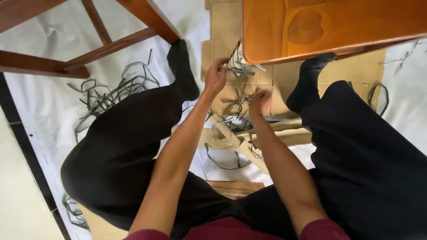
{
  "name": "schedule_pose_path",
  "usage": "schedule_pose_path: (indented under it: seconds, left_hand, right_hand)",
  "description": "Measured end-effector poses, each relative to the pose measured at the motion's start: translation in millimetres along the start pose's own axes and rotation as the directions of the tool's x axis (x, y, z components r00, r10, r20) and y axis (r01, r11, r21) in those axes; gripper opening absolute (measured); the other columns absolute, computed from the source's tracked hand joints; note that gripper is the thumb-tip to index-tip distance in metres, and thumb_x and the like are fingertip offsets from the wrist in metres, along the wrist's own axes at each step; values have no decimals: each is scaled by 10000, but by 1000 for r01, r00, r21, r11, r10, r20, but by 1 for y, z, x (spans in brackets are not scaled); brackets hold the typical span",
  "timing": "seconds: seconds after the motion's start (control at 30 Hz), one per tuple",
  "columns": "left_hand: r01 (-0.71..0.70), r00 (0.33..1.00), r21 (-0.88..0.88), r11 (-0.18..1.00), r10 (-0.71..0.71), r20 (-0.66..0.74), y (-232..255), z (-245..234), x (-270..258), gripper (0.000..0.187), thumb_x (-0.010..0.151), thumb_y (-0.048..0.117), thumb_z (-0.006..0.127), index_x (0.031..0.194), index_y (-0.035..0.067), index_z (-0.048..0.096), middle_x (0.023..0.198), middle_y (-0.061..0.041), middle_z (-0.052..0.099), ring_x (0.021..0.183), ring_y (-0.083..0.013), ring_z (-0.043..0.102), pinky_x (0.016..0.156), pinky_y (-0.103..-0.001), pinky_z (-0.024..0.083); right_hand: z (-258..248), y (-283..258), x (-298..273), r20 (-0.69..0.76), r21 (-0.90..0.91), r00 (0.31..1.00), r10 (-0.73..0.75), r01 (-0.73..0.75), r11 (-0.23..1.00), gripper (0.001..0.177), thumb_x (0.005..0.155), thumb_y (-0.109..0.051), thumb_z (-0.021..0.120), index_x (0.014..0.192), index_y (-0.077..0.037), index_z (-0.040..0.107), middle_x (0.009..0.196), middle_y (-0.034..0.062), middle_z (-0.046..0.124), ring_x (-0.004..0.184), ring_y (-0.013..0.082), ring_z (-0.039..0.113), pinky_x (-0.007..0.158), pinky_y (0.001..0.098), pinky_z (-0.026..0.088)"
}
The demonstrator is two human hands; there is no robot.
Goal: Wrapping wooden chair legs with protective paper and tying them with plastic strips.
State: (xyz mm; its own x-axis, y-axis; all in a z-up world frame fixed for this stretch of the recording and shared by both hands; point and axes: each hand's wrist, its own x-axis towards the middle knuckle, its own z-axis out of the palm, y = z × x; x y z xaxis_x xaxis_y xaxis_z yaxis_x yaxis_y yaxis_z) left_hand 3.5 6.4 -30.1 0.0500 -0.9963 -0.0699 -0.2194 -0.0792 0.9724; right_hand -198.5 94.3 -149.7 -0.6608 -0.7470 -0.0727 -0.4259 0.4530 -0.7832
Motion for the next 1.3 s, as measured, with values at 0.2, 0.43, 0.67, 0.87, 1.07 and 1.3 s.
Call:
schedule_pose_path:
  seconds: [0.2, 0.43, 0.67, 0.87, 1.07, 1.3]
  left_hand:
    - [67, 980, 82, 994, -51, -191, -57, 11, -5, 231, 1010, 191, 587, 1155, 49, 698, 1057, -132, 782, 937, -239, 743, 840, -356, 570]
    - [28, 989, -3, 1000, -28, -146, -27, 11, 43, 328, 960, 286, 660, 1146, 21, 711, 931, -99, 763, 847, -178, 716, 786, -339, 558]
    - [375, 891, -58, 925, -342, 298, -63, 12, 86, 488, 1015, 440, 638, 1065, -29, 761, 888, 3, 672, 821, -94, 565, 754, -274, 486]
    - [409, 879, -260, 875, -301, 370, -73, 19, 92, 372, 999, 293, 667, 1107, -49, 762, 950, -8, 726, 846, -71, 604, 747, -246, 486]
    - [466, 885, -346, 815, -415, 213, -53, 16, 91, 331, 1024, 260, 591, 1075, -25, 752, 942, -77, 743, 815, -133, 654, 729, -290, 536]
    - [336, 785, -859, 387, -619, 27, -91, -26, 86, 208, 1016, 238, 510, 896, 88, 592, 802, -76, 646, 833, -239, 717, 762, -386, 614]
  right_hand:
    - [-8, -23, 4, 38, 59, 988, 148, -150, 987, 254, 976, -278, 601, 917, -37, 656, 801, 163, 698, 740, 299, 682, 698, 442, 526]
    - [28, -64, 83, 341, 133, 888, -309, 280, 951, 424, 945, -308, 734, 1218, 0, 634, 1077, 130, 684, 976, 264, 643, 747, 418, 522]
    - [9, -123, 72, 791, 538, 611, -23, -678, 501, 410, 1065, -344, 582, 1354, -54, 579, 1153, 88, 658, 996, 203, 635, 787, 347, 530]
    - [-2, -128, 70, 778, 538, 629, -13, -654, 531, 411, 1054, -313, 585, 1385, -71, 556, 1216, 69, 656, 1069, 195, 636, 849, 343, 545]
    - [5, -102, 70, 763, 541, 647, -10, -630, 558, 423, 1044, -281, 587, 1416, -88, 533, 1279, 50, 655, 1141, 187, 637, 912, 340, 561]
    - [42, -5, 72, 745, 551, 667, -23, -595, 585, 449, 1031, -245, 589, 1452, -110, 507, 1353, 28, 655, 1226, 177, 639, 985, 338, 580]
